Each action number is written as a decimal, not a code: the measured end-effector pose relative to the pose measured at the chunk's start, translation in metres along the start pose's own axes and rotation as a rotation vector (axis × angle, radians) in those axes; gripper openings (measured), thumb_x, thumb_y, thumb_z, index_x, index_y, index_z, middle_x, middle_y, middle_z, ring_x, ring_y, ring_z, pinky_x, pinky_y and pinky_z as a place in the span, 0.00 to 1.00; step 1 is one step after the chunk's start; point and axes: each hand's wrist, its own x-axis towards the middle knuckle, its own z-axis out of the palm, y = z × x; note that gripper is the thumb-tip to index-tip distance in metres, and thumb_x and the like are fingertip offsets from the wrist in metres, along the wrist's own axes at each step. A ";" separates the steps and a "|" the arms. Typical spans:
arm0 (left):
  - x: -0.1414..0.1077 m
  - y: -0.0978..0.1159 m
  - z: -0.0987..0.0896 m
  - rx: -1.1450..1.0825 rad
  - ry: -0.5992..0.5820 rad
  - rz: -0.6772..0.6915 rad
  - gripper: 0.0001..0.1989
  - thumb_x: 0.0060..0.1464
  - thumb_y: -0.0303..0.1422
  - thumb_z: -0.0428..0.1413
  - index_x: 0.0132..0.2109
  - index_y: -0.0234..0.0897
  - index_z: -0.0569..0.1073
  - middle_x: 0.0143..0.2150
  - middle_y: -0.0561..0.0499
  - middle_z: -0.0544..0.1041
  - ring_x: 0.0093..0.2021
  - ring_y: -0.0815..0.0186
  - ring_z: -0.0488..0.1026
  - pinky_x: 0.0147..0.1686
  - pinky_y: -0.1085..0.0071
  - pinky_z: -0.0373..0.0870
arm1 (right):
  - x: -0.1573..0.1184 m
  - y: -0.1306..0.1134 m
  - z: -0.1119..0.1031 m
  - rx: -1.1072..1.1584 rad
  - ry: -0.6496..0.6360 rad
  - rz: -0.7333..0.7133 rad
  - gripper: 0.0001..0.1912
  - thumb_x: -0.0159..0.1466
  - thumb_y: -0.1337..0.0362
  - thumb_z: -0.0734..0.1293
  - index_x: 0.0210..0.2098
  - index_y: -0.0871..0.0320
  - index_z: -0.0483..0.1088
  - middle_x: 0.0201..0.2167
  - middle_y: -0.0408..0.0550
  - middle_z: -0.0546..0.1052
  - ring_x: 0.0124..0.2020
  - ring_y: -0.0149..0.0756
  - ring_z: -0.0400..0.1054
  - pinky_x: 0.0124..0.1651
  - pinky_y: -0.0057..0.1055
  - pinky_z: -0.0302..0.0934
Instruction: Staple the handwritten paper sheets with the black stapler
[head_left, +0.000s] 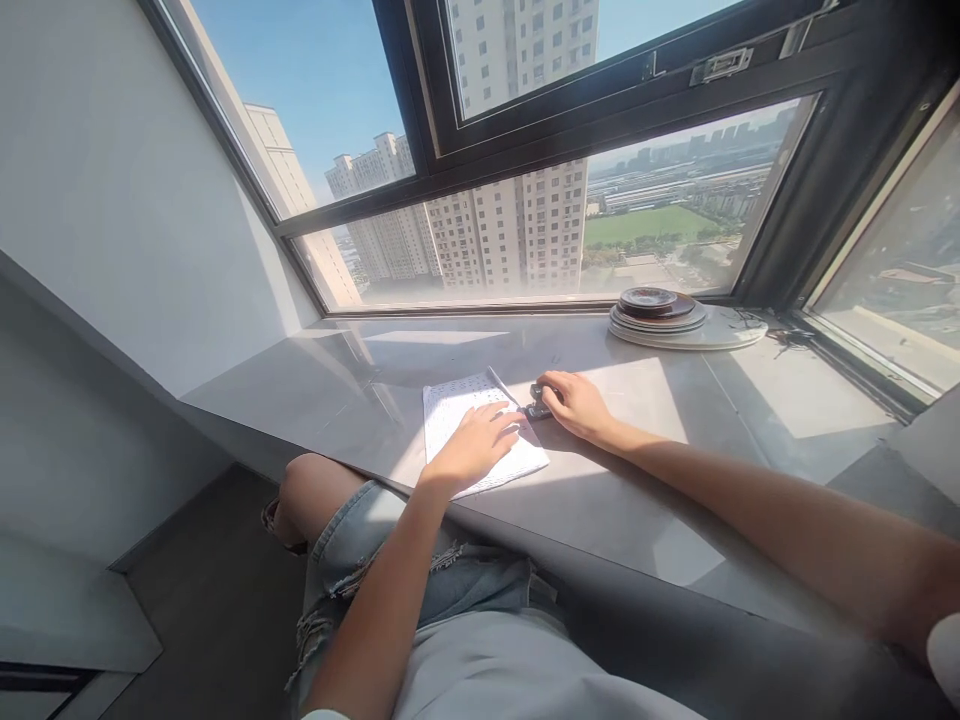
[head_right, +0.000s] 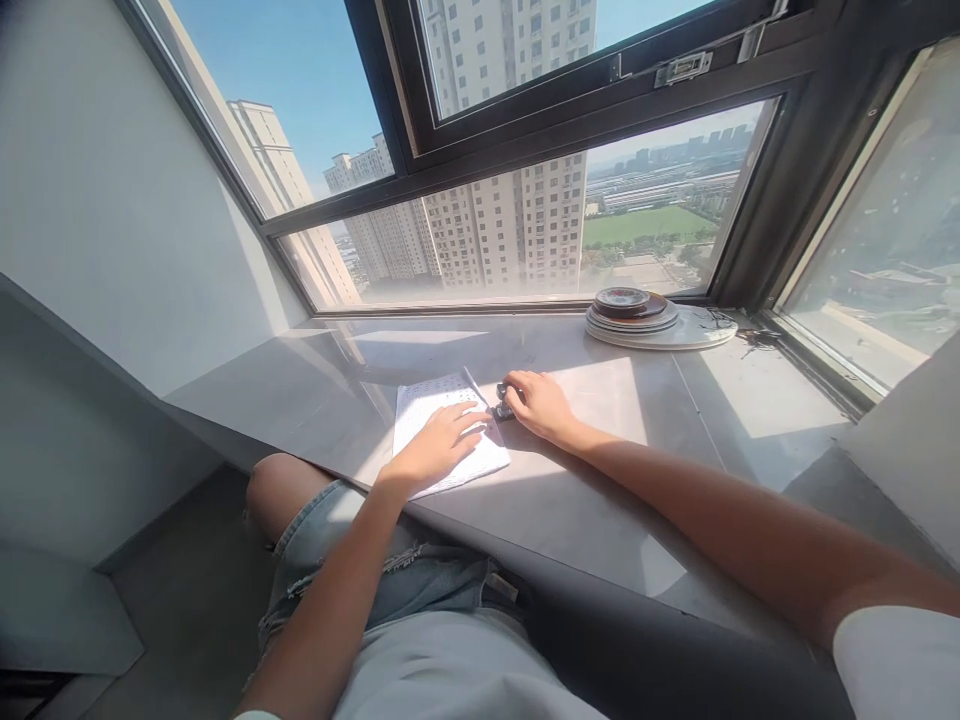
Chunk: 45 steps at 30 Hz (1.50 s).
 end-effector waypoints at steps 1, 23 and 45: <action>0.000 0.004 0.005 0.013 -0.043 0.007 0.20 0.74 0.40 0.50 0.67 0.49 0.73 0.76 0.47 0.64 0.77 0.50 0.58 0.76 0.45 0.53 | 0.000 0.000 -0.001 0.007 -0.005 0.000 0.12 0.70 0.62 0.58 0.37 0.54 0.72 0.34 0.49 0.80 0.37 0.43 0.71 0.44 0.38 0.57; 0.013 0.009 0.016 0.035 -0.125 0.080 0.21 0.75 0.39 0.49 0.70 0.53 0.71 0.76 0.49 0.64 0.79 0.54 0.53 0.79 0.42 0.44 | 0.001 0.002 0.001 -0.062 -0.025 -0.009 0.16 0.76 0.59 0.55 0.33 0.52 0.65 0.32 0.48 0.76 0.36 0.43 0.68 0.43 0.37 0.54; 0.028 0.008 0.023 0.005 -0.170 0.085 0.21 0.75 0.42 0.49 0.70 0.54 0.71 0.79 0.51 0.59 0.82 0.51 0.44 0.78 0.39 0.44 | 0.000 0.005 0.003 -0.101 -0.029 -0.018 0.17 0.78 0.58 0.54 0.34 0.52 0.65 0.31 0.48 0.75 0.36 0.43 0.67 0.42 0.37 0.53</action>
